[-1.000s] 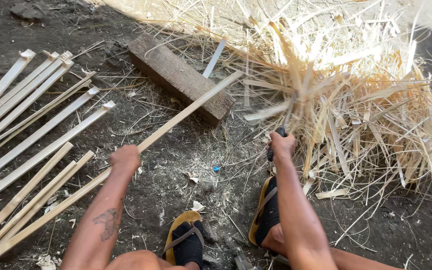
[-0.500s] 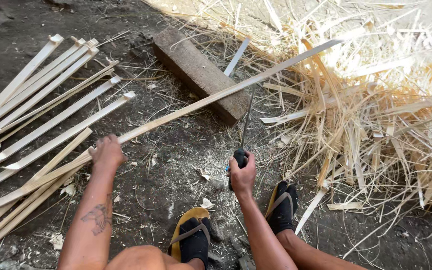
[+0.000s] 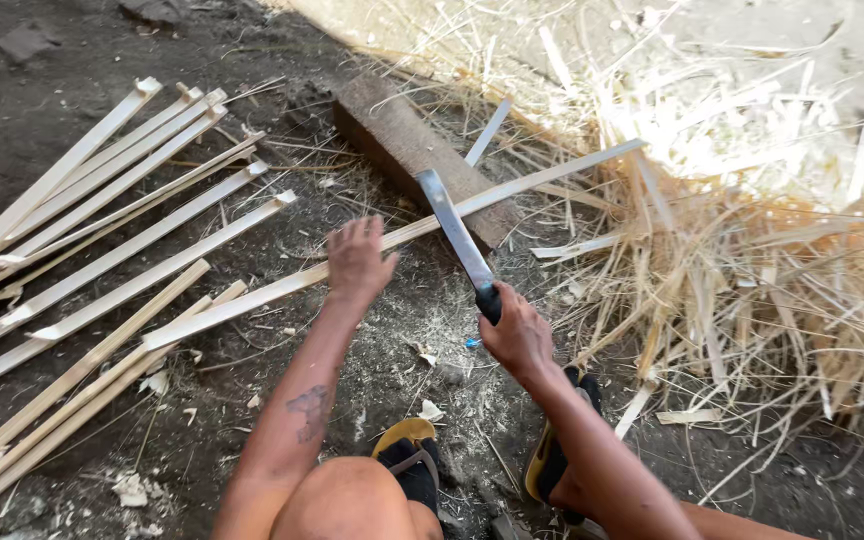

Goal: The person uses a machete to shave thin strips from long bamboo sticks, repeatedly scraping the surface to smooth and thin the material. The person holds the bamboo against a wooden block and shaves it lengthwise, then places the finished pieces aside.

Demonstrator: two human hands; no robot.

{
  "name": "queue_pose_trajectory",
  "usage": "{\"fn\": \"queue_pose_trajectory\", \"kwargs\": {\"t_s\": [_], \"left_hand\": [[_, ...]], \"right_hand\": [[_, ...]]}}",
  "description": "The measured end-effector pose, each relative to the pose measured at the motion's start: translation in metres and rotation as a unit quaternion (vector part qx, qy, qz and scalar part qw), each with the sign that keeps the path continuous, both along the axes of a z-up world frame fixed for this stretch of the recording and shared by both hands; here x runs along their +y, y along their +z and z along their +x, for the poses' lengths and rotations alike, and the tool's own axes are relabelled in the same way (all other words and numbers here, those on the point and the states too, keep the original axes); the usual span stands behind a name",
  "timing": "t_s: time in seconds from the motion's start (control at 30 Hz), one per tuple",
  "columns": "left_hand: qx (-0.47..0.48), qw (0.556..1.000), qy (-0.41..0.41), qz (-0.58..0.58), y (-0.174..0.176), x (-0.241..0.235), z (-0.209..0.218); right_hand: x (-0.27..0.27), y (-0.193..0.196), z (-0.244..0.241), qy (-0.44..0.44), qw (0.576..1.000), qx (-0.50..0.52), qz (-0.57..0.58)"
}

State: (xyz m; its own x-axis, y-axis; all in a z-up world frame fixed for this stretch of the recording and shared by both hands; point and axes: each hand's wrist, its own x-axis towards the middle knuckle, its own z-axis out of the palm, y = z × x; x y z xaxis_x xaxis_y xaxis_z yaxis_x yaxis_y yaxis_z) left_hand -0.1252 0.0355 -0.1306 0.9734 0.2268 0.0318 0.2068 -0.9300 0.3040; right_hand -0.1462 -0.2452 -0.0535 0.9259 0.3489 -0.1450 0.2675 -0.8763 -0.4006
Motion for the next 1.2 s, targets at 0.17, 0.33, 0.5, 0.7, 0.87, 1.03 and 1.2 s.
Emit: {"fn": "queue_pose_trajectory", "kwargs": {"t_s": [0.17, 0.33, 0.5, 0.7, 0.87, 1.03, 1.2], "left_hand": [[0.118, 0.990, 0.073, 0.028, -0.020, 0.059, -0.056], [0.246, 0.964, 0.085, -0.055, -0.051, 0.033, -0.074], [0.216, 0.973, 0.003, -0.083, -0.023, -0.005, -0.052], [0.222, 0.960, -0.007, -0.172, -0.009, -0.020, -0.021], [0.371, 0.804, 0.044, -0.462, -0.031, 0.002, -0.029], [0.309, 0.909, 0.043, -0.276, -0.023, -0.011, -0.043], [0.216, 0.973, 0.025, -0.075, 0.003, -0.025, -0.057]], "right_hand": [[-0.044, 0.097, 0.032, 0.069, 0.981, 0.033, -0.177], [-0.058, 0.160, 0.046, 0.153, 0.938, 0.016, -0.312], [-0.069, 0.164, 0.077, 0.222, 0.900, 0.012, -0.376], [-0.077, 0.108, 0.103, 0.184, 0.935, 0.047, -0.301], [-0.074, 0.046, 0.109, 0.140, 0.960, 0.115, -0.214], [-0.091, 0.032, 0.134, 0.030, 0.973, 0.138, -0.180], [-0.105, 0.023, 0.151, -0.031, 0.980, 0.131, -0.148]]}}
